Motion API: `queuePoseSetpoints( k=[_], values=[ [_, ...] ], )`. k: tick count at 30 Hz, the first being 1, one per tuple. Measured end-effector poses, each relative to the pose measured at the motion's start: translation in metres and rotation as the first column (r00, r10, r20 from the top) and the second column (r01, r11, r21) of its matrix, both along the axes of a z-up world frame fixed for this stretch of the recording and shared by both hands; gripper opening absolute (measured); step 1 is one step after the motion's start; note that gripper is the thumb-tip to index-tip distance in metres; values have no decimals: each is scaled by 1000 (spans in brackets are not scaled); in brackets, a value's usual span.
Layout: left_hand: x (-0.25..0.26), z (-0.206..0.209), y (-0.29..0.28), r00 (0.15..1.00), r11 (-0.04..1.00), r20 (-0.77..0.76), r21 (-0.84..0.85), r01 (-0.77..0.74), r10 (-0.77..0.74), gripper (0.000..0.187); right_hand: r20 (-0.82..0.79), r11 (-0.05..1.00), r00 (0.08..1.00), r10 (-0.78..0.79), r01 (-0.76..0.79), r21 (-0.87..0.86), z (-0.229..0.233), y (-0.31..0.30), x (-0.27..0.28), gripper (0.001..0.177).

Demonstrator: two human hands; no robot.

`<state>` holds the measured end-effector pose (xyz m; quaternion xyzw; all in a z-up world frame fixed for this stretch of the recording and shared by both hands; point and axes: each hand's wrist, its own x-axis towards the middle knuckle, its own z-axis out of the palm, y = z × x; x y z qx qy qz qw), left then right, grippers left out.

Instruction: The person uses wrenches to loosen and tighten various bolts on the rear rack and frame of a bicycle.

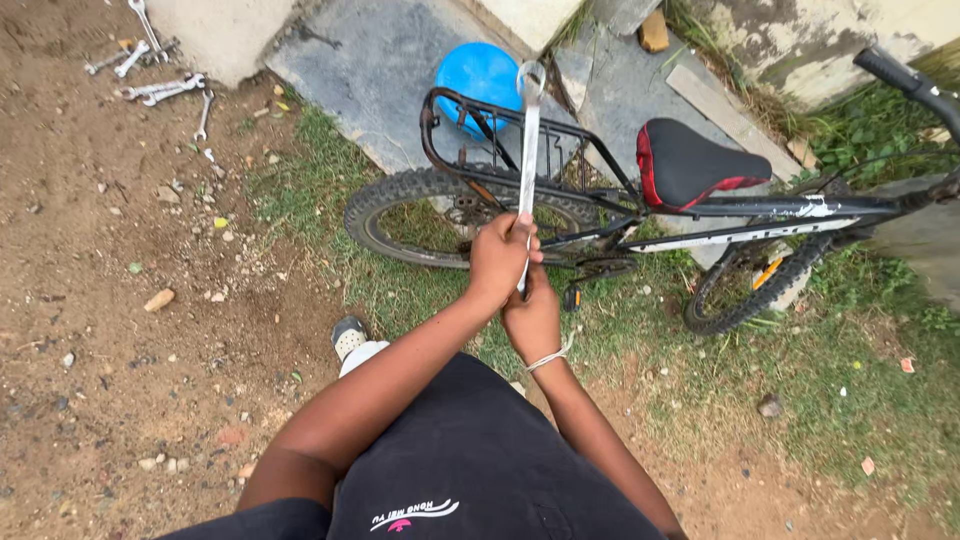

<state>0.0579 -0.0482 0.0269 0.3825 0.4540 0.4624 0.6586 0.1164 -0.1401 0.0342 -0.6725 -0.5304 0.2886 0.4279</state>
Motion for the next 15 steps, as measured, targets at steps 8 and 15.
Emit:
queuePoseSetpoints(
  k=[8, 15],
  values=[
    [-13, -54, -18, 991, 971, -52, -196, -134, 126, 23, 165, 869, 957, 238, -133, -477, -44, 9, -4, 40],
    [-29, 0, -31, 999, 987, 43, 162, -7, 0, 24, -5, 993, 998, 70, -70, -93, 2, -15, -9, 56]
  ],
)
